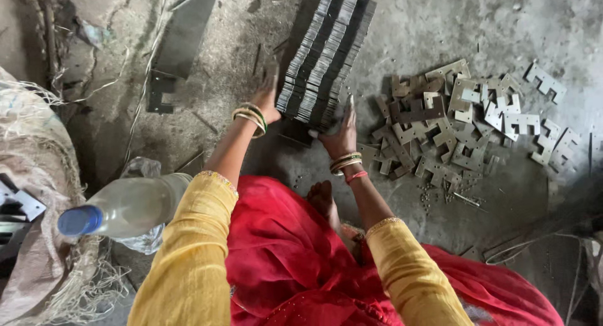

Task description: The person sits on the floor and assembles small metal brackets by inserting pins into holes and stacking the finished units. The person handles the parts by hand, picks them from a pile, aligns them, and places the assembled pieces into a growing stack.

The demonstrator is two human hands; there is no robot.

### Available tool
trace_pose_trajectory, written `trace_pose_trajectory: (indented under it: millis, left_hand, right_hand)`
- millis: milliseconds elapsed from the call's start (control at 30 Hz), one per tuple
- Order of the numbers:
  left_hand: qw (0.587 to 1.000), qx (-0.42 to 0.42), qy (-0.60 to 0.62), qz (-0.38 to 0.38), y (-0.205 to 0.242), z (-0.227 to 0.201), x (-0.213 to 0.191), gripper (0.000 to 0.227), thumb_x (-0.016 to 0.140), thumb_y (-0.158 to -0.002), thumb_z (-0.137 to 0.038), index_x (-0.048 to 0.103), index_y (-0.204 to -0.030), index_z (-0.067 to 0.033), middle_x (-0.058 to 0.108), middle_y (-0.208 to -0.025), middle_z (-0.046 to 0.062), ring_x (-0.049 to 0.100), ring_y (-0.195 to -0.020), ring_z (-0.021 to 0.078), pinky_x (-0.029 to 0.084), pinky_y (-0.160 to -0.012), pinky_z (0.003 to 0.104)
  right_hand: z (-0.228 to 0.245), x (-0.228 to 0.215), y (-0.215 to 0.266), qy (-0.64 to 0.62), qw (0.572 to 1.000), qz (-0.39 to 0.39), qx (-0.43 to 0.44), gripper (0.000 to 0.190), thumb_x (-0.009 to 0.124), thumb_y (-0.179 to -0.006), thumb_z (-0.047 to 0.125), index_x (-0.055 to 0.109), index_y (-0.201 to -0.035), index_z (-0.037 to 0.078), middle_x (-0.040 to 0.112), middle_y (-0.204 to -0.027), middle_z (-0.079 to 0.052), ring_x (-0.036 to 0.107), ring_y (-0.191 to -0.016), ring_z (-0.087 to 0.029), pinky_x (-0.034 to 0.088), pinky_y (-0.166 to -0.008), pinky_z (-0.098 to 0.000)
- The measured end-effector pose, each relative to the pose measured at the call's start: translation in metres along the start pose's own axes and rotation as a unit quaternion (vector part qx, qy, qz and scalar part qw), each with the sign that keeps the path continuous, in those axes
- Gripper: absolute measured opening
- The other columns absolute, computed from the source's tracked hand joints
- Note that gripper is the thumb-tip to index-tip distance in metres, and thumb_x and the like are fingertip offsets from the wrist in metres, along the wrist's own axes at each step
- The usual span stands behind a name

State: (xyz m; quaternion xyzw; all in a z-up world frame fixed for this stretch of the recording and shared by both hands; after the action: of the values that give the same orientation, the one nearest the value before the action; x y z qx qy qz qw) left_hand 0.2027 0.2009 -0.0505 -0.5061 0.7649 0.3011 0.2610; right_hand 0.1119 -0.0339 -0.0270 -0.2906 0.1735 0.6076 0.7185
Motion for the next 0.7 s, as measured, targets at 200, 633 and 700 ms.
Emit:
trace_pose_trajectory:
  millis: [200,633,700]
  left_hand:
    - [0.995,0.041,-0.015,0.084,-0.03,0.025,0.032,0.131,0.08,-0.068,-0.003,-0.01,-0.163,-0.0085,0.016,-0.166,0.031,0.035,-0.149,0.0405,0.037,-0.12,0.038]
    - [0.99,0.067,-0.126,-0.005,-0.011,-0.013,0.003,0.151,0.101,-0.064,-0.039,-0.01,-0.163,-0.0151,-0.019,-0.168,0.018,-0.011,-0.156,0.041,0.005,-0.127,0.059]
    - [0.991,0.042,-0.13,0.014,-0.008,-0.012,0.006,0.153,0.1,-0.062,-0.042,-0.011,-0.163,-0.0145,-0.019,-0.17,0.018,-0.012,-0.157,0.0396,0.004,-0.127,0.057]
  right_hand:
    - [-0.034,0.051,-0.008,-0.252,0.967,0.025,0.041,0.128,0.092,-0.071,0.004,0.003,-0.164,0.006,0.052,-0.153,-0.021,0.056,-0.135,-0.029,0.049,-0.115,-0.0386]
    - [-0.012,0.047,-0.013,-0.127,0.99,0.018,0.056,0.135,0.094,-0.069,0.018,-0.003,-0.161,-0.002,0.058,-0.145,-0.026,0.064,-0.126,-0.036,0.053,-0.105,-0.0389]
    - [-0.007,0.038,-0.007,-0.104,0.993,0.006,0.05,0.135,0.094,-0.069,0.018,-0.003,-0.162,-0.003,0.055,-0.146,-0.028,0.063,-0.127,-0.038,0.053,-0.104,-0.0397]
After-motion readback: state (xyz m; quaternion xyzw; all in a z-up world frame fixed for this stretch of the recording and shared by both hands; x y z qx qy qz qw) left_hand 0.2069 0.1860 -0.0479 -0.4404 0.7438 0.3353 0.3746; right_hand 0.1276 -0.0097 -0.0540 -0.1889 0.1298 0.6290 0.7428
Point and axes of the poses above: each hand's wrist, its own y-axis away from the middle knuckle, its own x-axis out of the palm, z = x × y, the point moved 6 cm from there along -y, towards the middle knuckle
